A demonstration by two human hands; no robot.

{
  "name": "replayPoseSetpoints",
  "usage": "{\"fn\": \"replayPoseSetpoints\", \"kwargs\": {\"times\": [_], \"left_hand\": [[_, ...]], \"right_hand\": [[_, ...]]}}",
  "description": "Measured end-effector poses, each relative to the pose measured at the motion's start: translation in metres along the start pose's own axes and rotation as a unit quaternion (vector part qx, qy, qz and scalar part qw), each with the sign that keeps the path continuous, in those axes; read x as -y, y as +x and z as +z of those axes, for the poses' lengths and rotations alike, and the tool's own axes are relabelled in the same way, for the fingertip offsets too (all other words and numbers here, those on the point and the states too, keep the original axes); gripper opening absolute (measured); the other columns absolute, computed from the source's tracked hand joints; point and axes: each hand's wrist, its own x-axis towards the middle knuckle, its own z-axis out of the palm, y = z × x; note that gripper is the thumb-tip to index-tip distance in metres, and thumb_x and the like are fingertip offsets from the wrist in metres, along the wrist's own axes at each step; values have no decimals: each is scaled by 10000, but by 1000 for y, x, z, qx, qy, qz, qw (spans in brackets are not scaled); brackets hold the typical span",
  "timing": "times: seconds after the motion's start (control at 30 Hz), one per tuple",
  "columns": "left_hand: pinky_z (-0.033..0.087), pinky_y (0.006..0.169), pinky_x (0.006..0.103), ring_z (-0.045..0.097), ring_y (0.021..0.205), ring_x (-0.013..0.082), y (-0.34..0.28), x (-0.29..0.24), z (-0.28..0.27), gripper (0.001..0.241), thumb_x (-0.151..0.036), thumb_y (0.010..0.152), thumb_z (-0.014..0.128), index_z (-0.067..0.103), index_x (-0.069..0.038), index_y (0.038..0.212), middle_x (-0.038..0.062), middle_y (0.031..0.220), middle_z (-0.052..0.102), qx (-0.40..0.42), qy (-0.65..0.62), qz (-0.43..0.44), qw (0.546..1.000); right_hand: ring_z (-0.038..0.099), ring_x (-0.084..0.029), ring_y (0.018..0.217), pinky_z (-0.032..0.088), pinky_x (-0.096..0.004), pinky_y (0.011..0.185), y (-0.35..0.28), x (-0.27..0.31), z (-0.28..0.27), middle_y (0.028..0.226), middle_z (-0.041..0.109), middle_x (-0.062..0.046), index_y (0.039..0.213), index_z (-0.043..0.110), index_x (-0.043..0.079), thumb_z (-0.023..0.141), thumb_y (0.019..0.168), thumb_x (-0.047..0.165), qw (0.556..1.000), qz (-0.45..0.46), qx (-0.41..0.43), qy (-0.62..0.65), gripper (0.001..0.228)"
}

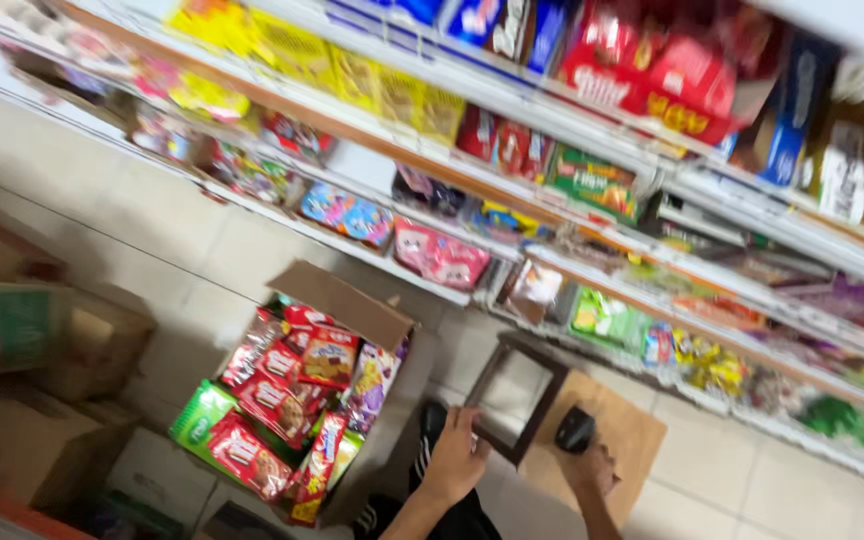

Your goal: The person scans several packaged food items with a handheld barcode scanner and places them into a cardboard box.

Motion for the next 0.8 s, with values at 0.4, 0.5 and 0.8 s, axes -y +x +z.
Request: {"fn": "replayPoseSetpoints", "kwargs": {"times": [0.4, 0.5, 0.8], "left_hand": [[493, 1005, 343, 627, 1144, 272, 56, -37, -99, 471, -230, 872, 664, 624, -19, 1292, 199, 1233, 657, -131, -265, 43, 954], [498, 1009, 366, 609, 1199, 186, 37, -96, -169, 417, -294, 963, 514, 559, -84, 1319, 86, 1305, 632, -172, -378, 52, 908], [517, 965, 383, 671, 1069, 229, -47, -80, -240, 416, -295, 971, 498, 594, -85, 1317, 80, 1304, 652, -275, -389, -15, 879]], "right_hand": [[723, -299, 1025, 575, -397, 868, -172, 202, -161, 1120, 716, -195, 1301, 541, 37, 882, 690, 300, 795, -523, 228, 209, 748], [713, -363, 1003, 569, -437, 852, -192, 262, -244, 1093, 693, -208, 1270, 523, 21, 880, 684, 335, 795, -556, 187, 152, 755], [588, -535, 1101, 521, -543, 943, -178, 455, -426, 1241, 524, -356, 1270, 494, -80, 815, 783, 181, 722, -668, -128, 124, 639]]}}
